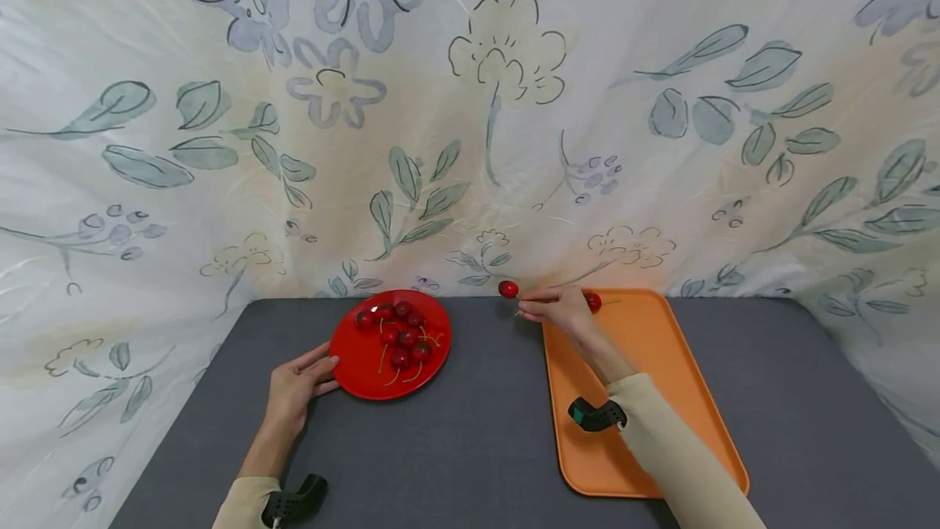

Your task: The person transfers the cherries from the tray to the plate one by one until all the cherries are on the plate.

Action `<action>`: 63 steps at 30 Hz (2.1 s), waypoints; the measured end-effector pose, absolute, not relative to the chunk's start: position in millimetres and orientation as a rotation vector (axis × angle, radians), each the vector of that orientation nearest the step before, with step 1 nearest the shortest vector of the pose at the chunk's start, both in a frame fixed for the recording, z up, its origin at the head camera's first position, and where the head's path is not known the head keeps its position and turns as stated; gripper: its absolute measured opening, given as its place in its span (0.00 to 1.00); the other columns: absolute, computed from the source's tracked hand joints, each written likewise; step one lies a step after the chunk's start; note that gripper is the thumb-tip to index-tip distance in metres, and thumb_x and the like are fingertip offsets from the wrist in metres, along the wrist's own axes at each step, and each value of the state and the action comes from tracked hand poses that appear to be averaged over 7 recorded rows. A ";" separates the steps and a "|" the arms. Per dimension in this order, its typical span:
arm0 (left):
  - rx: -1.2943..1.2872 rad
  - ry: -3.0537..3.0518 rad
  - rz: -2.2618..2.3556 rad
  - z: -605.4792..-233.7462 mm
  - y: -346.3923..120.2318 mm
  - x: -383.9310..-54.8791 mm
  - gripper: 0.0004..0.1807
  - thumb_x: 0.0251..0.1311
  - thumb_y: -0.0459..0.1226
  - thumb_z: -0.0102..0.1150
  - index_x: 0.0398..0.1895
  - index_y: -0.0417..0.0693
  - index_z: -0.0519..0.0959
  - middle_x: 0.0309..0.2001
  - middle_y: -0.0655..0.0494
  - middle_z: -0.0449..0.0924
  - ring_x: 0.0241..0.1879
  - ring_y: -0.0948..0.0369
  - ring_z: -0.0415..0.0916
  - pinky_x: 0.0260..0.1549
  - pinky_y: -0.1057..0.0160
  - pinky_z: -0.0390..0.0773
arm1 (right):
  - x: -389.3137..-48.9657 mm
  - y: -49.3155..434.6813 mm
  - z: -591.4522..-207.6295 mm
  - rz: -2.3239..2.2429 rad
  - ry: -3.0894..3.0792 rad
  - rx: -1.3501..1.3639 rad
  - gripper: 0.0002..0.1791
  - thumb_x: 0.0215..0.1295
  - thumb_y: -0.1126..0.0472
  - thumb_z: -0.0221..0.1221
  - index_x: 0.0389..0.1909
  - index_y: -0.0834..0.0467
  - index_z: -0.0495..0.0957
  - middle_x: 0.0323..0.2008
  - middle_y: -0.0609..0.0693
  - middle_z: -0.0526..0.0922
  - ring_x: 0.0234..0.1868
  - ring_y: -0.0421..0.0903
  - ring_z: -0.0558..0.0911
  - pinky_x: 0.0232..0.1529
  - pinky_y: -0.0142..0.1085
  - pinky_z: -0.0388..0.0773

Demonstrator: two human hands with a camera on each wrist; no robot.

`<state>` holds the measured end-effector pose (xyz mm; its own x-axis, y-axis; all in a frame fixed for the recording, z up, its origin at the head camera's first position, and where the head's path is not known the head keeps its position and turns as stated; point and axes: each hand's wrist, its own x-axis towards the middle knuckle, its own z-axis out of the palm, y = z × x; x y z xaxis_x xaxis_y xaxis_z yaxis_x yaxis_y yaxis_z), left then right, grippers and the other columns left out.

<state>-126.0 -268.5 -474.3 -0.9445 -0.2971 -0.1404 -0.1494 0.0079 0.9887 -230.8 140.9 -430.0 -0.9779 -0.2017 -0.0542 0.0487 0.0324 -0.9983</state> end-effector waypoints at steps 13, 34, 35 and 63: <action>0.451 -2.165 -2.108 -474.0 -266.1 -128.1 0.28 0.67 0.34 0.59 0.69 0.38 0.67 0.51 0.51 0.82 0.37 0.66 0.85 0.40 0.62 0.85 | -226.8 103.4 -428.7 -2.150 1.986 -0.189 0.16 0.64 0.72 0.61 0.52 0.74 0.79 0.44 0.65 0.84 0.36 0.45 0.88 0.51 0.45 0.79; 0.459 -2.212 -2.071 -474.8 -269.1 -125.1 0.29 0.68 0.34 0.58 0.70 0.37 0.65 0.50 0.54 0.81 0.36 0.69 0.84 0.39 0.63 0.85 | -206.9 34.2 -456.8 -2.089 1.989 -0.294 0.12 0.58 0.75 0.65 0.43 0.76 0.82 0.39 0.67 0.85 0.35 0.52 0.88 0.42 0.44 0.85; 0.457 -2.212 -2.072 -474.8 -269.0 -124.7 0.29 0.68 0.34 0.58 0.70 0.37 0.65 0.50 0.55 0.81 0.36 0.69 0.84 0.40 0.63 0.85 | -206.3 32.6 -457.5 -2.088 1.994 -0.286 0.11 0.58 0.75 0.65 0.42 0.76 0.82 0.39 0.67 0.85 0.35 0.52 0.88 0.42 0.44 0.85; 0.460 -2.210 -2.043 -475.0 -268.3 -125.4 0.29 0.68 0.34 0.59 0.70 0.37 0.66 0.50 0.52 0.82 0.36 0.69 0.84 0.39 0.63 0.85 | -194.6 -5.8 -438.4 -1.543 2.586 -0.309 0.02 0.54 0.70 0.70 0.29 0.65 0.88 0.25 0.53 0.86 0.21 0.42 0.85 0.24 0.29 0.83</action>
